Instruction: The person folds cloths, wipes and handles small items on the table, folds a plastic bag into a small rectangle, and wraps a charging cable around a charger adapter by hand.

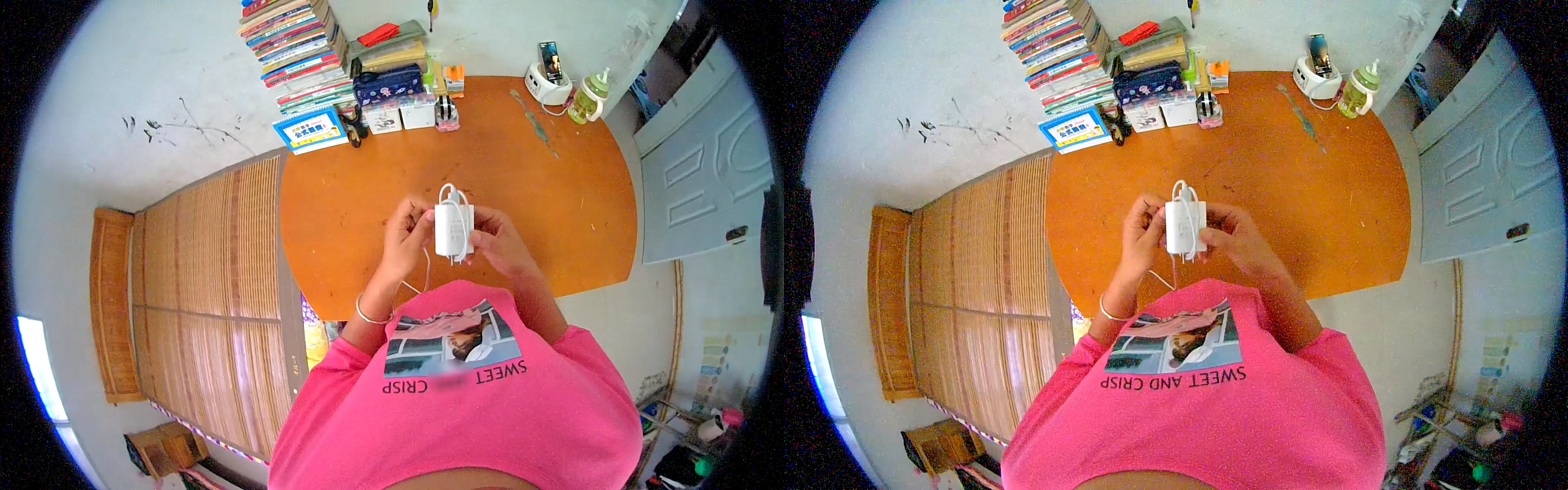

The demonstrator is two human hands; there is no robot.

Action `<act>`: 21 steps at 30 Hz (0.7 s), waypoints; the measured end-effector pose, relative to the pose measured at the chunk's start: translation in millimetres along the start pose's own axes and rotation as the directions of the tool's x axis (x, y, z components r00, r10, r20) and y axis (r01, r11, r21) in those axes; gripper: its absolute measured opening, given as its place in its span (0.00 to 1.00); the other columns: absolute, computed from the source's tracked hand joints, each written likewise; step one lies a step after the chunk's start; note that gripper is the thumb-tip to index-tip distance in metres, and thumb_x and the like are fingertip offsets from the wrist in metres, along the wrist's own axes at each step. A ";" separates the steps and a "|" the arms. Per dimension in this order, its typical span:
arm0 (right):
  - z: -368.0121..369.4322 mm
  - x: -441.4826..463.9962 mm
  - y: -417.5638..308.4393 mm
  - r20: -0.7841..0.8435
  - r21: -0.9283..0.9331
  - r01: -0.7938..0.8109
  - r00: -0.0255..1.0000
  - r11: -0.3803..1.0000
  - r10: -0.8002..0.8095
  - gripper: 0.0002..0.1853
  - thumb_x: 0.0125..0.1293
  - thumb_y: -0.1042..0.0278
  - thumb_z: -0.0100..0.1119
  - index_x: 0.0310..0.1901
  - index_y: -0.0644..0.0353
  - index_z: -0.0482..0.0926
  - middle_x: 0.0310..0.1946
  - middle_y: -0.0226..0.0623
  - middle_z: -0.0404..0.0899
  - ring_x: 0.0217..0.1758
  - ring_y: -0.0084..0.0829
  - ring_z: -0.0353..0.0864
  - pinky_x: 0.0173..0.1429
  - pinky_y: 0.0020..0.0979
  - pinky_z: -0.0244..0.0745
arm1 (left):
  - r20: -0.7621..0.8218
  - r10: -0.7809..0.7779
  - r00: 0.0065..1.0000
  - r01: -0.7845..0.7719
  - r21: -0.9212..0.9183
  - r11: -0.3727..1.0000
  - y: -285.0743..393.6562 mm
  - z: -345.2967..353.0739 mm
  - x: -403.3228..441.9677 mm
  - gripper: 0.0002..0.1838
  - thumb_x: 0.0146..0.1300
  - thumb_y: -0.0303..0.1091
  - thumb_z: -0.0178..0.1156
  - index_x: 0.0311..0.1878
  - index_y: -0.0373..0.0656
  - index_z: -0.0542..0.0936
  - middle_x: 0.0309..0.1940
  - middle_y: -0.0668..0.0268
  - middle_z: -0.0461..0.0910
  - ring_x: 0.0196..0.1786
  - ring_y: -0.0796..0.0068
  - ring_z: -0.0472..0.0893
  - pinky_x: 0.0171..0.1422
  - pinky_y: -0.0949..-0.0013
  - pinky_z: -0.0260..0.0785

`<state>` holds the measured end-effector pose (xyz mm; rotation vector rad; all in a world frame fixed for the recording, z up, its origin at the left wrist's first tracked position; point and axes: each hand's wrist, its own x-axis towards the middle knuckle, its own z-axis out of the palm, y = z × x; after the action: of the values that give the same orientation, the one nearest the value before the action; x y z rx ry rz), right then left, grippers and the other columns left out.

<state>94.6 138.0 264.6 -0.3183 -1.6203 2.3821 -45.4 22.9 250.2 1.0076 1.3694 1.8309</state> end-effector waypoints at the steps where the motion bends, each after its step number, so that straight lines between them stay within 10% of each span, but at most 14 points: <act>1: -0.1 1.6 2.2 -0.057 0.025 0.048 0.997 0.999 -0.047 0.15 0.59 0.67 0.55 0.47 0.63 0.75 0.34 0.33 0.79 0.27 0.21 0.77 0.29 0.21 0.74 | -0.053 -0.059 0.997 0.058 -0.014 0.998 2.5 6.8 -2.8 0.05 0.67 0.30 0.49 0.42 0.41 0.72 0.20 0.76 0.67 0.20 0.89 0.62 0.22 0.83 0.53; 5: 1.5 9.2 0.6 -0.234 0.234 0.131 0.969 0.963 -0.075 0.16 0.60 0.66 0.56 0.48 0.63 0.74 0.33 0.33 0.79 0.27 0.21 0.77 0.29 0.21 0.74 | -0.082 -0.149 0.985 0.158 0.118 0.980 -7.5 15.8 -18.8 0.09 0.67 0.32 0.49 0.43 0.39 0.75 0.20 0.73 0.69 0.22 0.87 0.66 0.23 0.80 0.56; 10: -8.1 14.9 -5.1 -0.402 -0.082 0.160 0.898 0.984 -0.180 0.16 0.59 0.68 0.59 0.48 0.65 0.73 0.32 0.34 0.79 0.29 0.21 0.77 0.30 0.23 0.75 | 0.190 0.153 0.970 -0.243 0.735 0.633 6.9 13.6 -32.8 0.07 0.60 0.34 0.56 0.37 0.42 0.78 0.25 0.62 0.73 0.26 0.65 0.75 0.27 0.66 0.65; 16: -2.9 14.2 -3.7 -0.375 -0.464 0.135 0.865 0.875 -0.333 0.15 0.58 0.69 0.60 0.45 0.67 0.74 0.31 0.34 0.79 0.28 0.21 0.77 0.31 0.23 0.75 | 0.251 0.146 0.957 -0.288 0.883 0.369 41.5 11.0 -33.7 0.06 0.56 0.34 0.58 0.34 0.44 0.77 0.25 0.63 0.70 0.29 0.61 0.75 0.29 0.63 0.68; 21: -16.1 15.5 -0.3 -0.427 -0.158 0.058 0.896 0.986 -0.121 0.15 0.58 0.69 0.59 0.45 0.68 0.74 0.28 0.33 0.78 0.26 0.20 0.77 0.29 0.22 0.74 | 0.327 0.125 0.937 -0.350 0.889 0.294 51.0 6.8 -33.8 0.05 0.53 0.32 0.57 0.34 0.45 0.76 0.24 0.63 0.69 0.29 0.64 0.74 0.28 0.64 0.67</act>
<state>85.0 157.2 258.4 -0.7299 -1.5469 1.9473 -24.5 -15.3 293.7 2.0139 2.3150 0.8451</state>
